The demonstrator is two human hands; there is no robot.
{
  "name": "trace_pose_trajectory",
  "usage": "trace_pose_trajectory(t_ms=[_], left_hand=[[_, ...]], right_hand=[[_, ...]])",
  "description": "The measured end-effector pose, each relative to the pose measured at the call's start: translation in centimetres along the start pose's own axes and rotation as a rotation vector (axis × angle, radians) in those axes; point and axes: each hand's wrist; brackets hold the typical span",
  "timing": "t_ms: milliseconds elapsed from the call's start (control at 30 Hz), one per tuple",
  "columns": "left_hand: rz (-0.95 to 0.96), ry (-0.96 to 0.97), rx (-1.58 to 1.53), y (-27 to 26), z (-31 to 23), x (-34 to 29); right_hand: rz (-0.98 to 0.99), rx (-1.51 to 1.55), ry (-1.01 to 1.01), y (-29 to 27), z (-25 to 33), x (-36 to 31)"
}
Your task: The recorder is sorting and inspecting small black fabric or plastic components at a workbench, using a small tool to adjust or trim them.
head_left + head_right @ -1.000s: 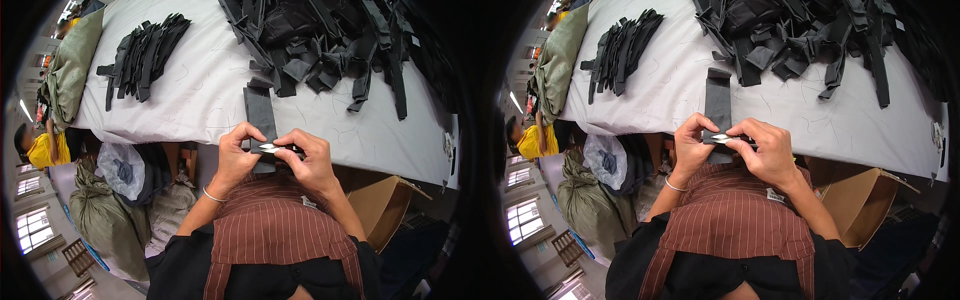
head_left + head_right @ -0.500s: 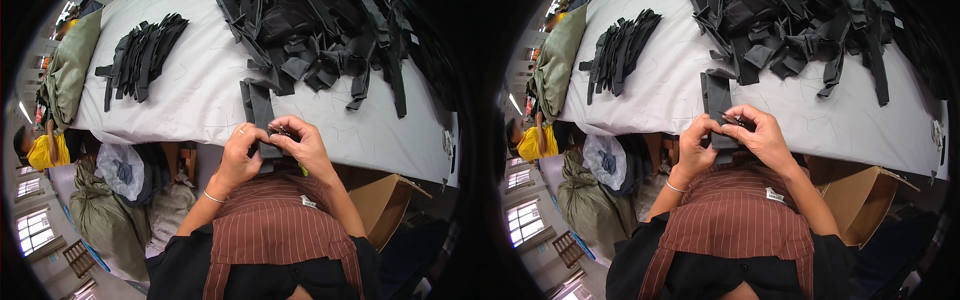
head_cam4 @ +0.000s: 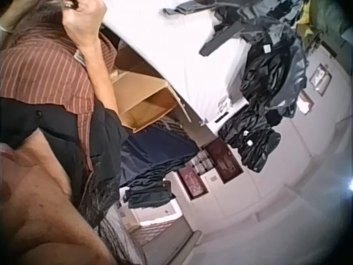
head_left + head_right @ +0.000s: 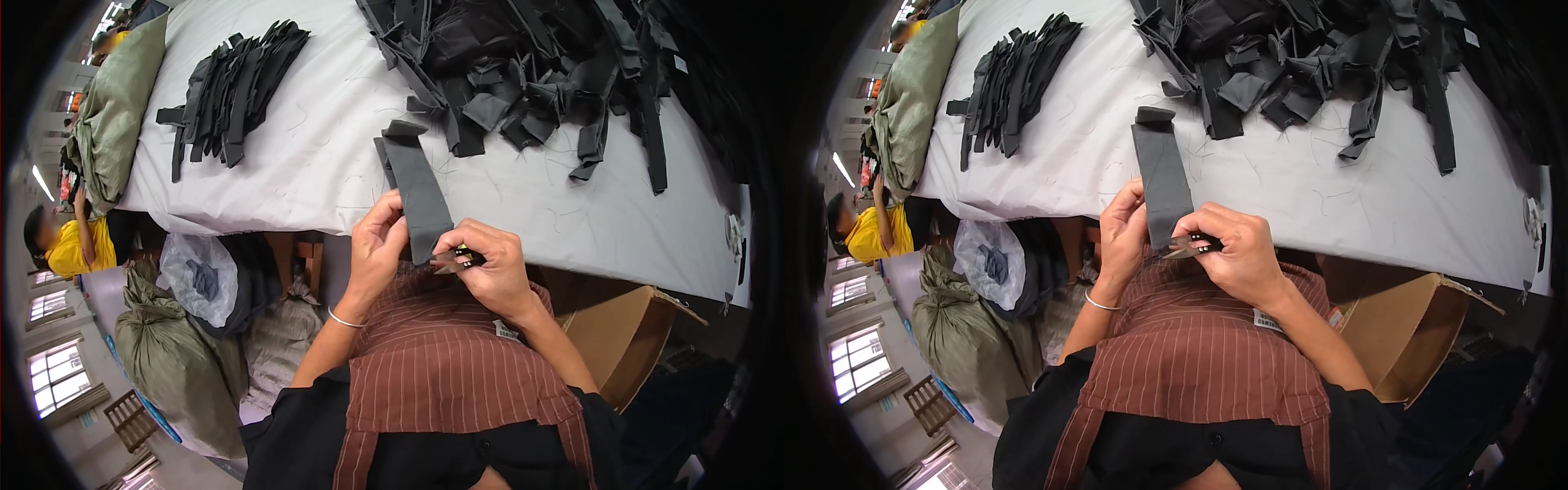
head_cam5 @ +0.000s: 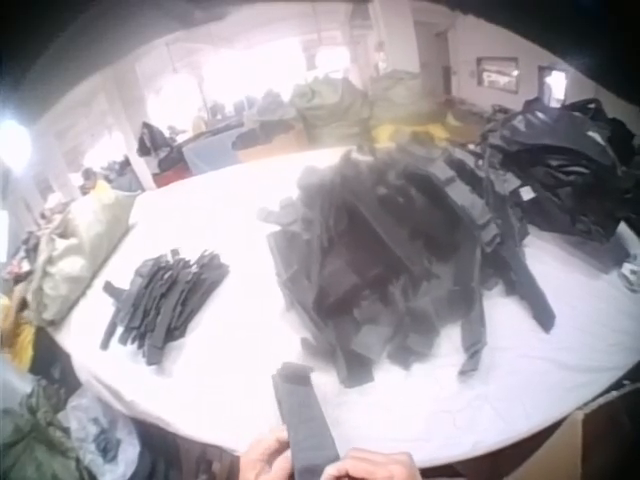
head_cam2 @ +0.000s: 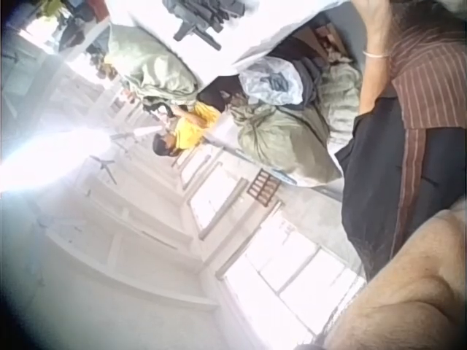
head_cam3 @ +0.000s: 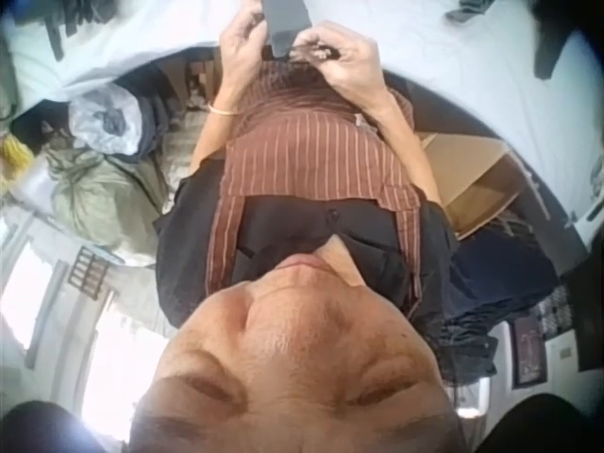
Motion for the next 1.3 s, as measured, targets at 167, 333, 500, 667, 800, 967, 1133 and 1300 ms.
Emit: trace_pose_trajectory(t_ms=[167,333,500,667,800,967,1133,1300], left_hand=[[0.021,-0.199,-0.643,0.7,-0.6,-0.4],[0.021,-0.114,-0.338,1.3,-1.3,-0.2],[0.059,-0.113,-0.344,1.4,-1.2,-0.2],[0.078,-0.149,-0.33,1.4,-1.4,-0.4],[0.078,-0.18,-0.343,1.6,-1.6,-0.3],[0.067,-0.196,-0.335,1.5,-1.5,-0.3],[0.062,-0.258,-0.35,1.3,-1.5,-0.3],[0.067,-0.195,-0.311,1.3,-1.2,-0.3]], right_hand=[[0.007,-0.109,0.039,-0.2,0.3,-0.1],[-0.146,0.017,0.12,-1.2,0.3,-0.6],[-0.135,0.191,0.303,-2.2,-1.2,-0.8],[-0.197,0.354,0.293,-1.9,-2.2,-0.4],[-0.268,0.203,0.203,-1.4,-1.9,-0.3],[-0.33,-0.355,0.034,-1.5,-1.3,0.0],[-0.297,-0.566,-0.002,-2.0,-0.9,0.0],[-0.314,-0.317,0.065,-1.4,-1.0,0.1]])
Point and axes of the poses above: each hand's wrist, its own x-axis towards the middle knuckle, its own y-axis out of the palm, z = x × y, and after that the axes turned 11 degrees about z, right-handed
